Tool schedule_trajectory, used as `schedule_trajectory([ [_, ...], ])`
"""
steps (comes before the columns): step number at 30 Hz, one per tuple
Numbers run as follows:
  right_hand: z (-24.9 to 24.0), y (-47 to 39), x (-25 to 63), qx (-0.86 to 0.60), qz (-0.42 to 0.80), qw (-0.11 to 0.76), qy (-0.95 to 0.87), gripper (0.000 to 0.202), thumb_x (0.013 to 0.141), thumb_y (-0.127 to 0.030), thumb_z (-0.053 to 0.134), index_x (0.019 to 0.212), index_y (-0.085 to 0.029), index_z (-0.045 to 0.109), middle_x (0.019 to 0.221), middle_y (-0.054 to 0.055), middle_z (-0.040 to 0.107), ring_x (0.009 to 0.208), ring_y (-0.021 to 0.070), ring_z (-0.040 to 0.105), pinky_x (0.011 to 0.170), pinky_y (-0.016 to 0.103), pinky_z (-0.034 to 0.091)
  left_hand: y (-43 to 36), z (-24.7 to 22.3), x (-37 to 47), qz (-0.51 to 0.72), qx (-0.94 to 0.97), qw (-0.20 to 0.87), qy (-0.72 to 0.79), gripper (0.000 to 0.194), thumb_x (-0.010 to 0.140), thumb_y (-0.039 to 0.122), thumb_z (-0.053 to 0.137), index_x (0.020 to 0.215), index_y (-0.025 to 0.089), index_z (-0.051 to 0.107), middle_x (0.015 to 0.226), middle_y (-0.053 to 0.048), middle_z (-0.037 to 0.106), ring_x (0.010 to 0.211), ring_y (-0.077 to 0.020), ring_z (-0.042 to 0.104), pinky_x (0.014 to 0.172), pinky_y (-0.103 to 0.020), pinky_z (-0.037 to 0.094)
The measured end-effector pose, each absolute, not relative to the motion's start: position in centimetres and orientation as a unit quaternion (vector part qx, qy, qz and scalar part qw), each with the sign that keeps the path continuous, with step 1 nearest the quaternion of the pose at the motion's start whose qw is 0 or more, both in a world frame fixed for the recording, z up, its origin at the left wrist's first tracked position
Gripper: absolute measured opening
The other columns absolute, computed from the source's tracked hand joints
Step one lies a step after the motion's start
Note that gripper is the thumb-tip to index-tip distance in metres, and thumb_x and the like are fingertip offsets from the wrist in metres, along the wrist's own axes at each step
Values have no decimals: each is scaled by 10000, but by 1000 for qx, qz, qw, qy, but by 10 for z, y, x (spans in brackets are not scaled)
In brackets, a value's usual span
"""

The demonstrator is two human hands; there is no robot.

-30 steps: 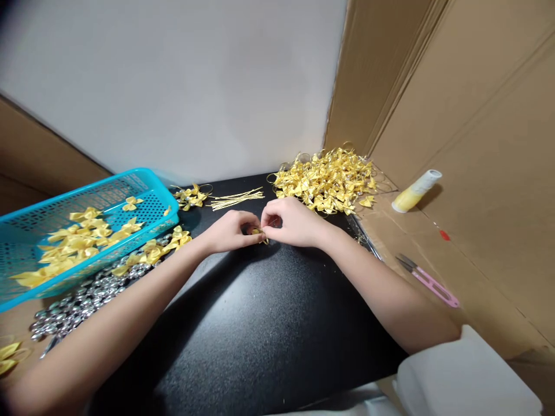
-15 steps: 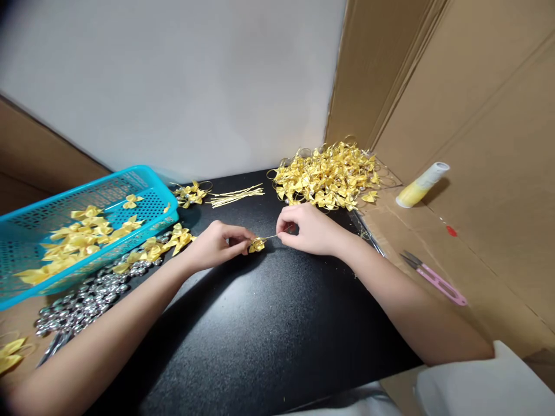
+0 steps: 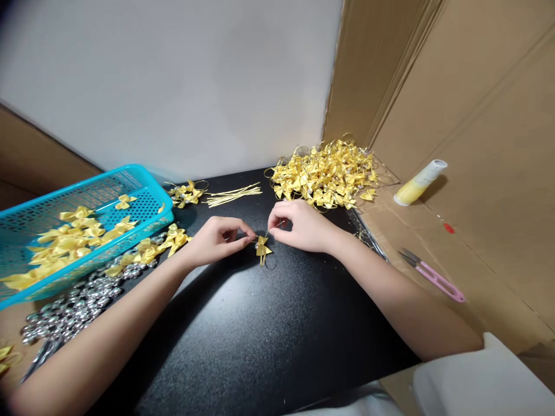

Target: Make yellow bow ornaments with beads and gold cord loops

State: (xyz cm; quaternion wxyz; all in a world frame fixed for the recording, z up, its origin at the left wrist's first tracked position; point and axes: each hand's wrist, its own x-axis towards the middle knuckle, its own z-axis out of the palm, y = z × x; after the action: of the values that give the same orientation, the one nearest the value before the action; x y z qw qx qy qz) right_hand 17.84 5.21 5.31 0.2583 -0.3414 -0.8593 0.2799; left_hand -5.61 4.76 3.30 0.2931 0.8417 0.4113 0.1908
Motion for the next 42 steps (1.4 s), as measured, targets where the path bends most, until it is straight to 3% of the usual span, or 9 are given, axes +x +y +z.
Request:
schedule_trajectory([
  [3,54,53,176,-338,284,262,-858,97,784,-116,575,728,-164,638,757,15,634,719,125,567,713,264,446,52,36,-53,187,839,310,406,194,829,284,594,884,164,736,553,42,584,444,-67,375,484,-200,312],
  [8,53,54,177,-345,284,260,-856,98,781,-106,572,735,-157,642,749,14,631,708,120,564,705,258,440,56,38,-43,211,839,322,385,169,816,257,625,904,165,736,700,11,635,519,-74,400,525,-208,335],
  [11,53,56,178,-353,284,266,-851,96,785,-122,575,731,-160,645,751,14,637,705,120,566,700,259,436,58,37,-36,213,822,367,380,204,795,321,671,901,156,729,668,18,609,527,-79,388,511,-210,319],
  [17,51,59,176,-362,287,269,-845,90,781,-142,588,713,-168,641,748,9,638,703,122,563,692,264,434,64,28,-27,198,794,444,365,207,797,332,670,772,134,727,727,-34,691,633,-126,569,604,-239,437],
  [27,46,68,186,-393,273,243,-844,98,766,-131,565,709,-159,640,746,20,651,692,127,577,698,275,448,68,13,-33,193,756,482,399,170,776,294,704,819,132,734,748,-44,743,627,-123,639,602,-227,489],
  [34,50,75,203,-451,273,142,-838,115,711,-102,569,692,-162,665,683,11,667,626,122,590,615,247,446,65,16,-29,175,799,426,387,226,811,275,679,997,145,681,740,-25,759,581,-105,619,578,-217,436],
  [42,46,77,220,-505,252,-40,-825,150,629,-83,672,573,-212,725,578,0,682,484,114,562,485,252,391,66,16,-27,152,821,409,368,152,816,252,662,941,171,632,770,-20,770,669,-136,681,665,-243,459],
])
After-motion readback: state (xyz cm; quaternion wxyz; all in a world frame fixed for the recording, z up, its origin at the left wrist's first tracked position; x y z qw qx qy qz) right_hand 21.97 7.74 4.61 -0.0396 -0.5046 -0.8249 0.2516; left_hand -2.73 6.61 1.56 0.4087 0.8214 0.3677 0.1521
